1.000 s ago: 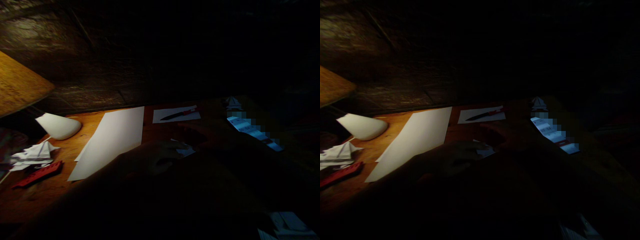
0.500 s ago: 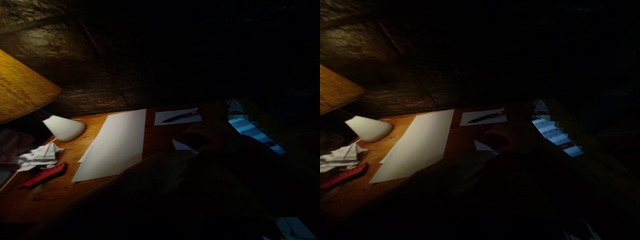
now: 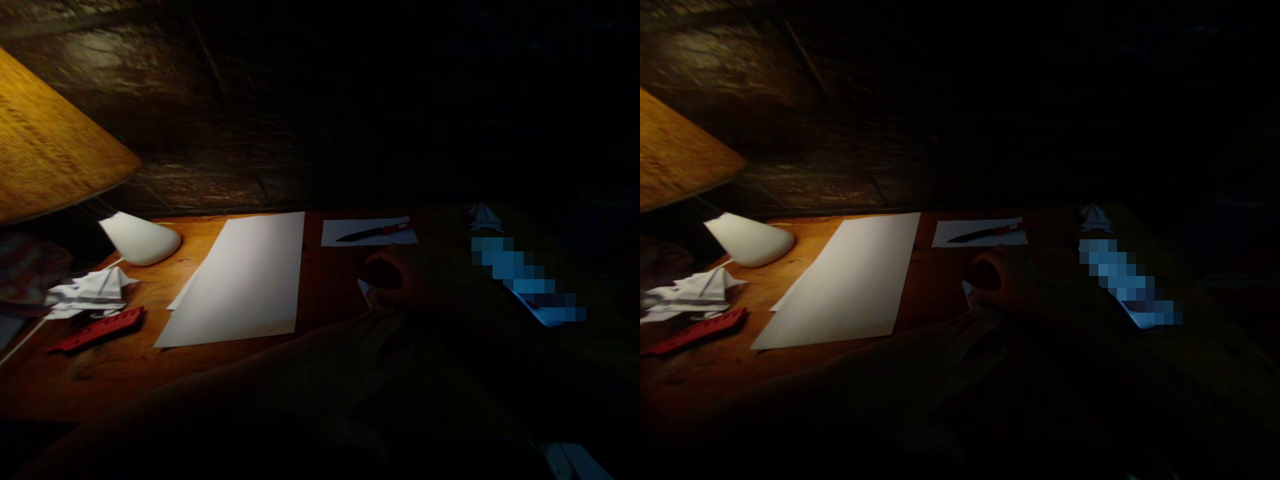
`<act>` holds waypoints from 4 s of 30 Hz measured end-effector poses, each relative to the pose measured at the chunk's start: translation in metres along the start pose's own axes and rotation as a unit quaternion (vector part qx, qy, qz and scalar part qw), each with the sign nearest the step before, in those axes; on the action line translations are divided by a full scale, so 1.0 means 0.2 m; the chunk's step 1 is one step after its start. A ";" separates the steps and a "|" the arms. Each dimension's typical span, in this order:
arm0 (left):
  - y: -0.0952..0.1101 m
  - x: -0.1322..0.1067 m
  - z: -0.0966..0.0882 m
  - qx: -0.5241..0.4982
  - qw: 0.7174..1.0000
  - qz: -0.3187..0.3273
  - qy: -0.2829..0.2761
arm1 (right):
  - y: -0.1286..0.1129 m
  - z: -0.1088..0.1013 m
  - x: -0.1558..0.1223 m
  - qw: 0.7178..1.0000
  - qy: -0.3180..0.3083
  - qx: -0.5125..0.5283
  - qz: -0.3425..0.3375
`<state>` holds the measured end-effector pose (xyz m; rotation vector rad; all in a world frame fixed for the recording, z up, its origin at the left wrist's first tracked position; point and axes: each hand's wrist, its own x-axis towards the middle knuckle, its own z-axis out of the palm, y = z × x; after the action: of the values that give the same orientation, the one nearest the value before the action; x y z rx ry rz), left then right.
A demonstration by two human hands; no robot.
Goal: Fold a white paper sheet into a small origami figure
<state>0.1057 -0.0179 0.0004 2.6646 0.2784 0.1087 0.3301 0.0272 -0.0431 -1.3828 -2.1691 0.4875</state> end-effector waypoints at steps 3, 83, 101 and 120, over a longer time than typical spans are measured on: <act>-0.02 -0.01 0.00 -0.009 1.000 0.016 -0.009 | -0.04 0.01 0.00 0.999 0.018 -0.012 0.033; -0.35 0.10 0.00 -0.613 0.704 -0.112 0.340 | -0.12 -0.16 -0.09 0.995 0.042 0.025 -0.081; -0.34 0.11 0.02 -0.580 0.696 -0.123 0.406 | -0.14 -0.15 -0.08 0.960 0.072 0.259 0.082; -0.36 0.08 -0.01 -0.397 0.773 -0.164 0.466 | -0.06 -0.08 -0.06 0.940 0.029 0.331 0.074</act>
<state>0.1087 0.0498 -0.0299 1.4934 0.7868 1.1616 0.3348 0.0117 -0.0258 -1.1481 -1.6222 1.0984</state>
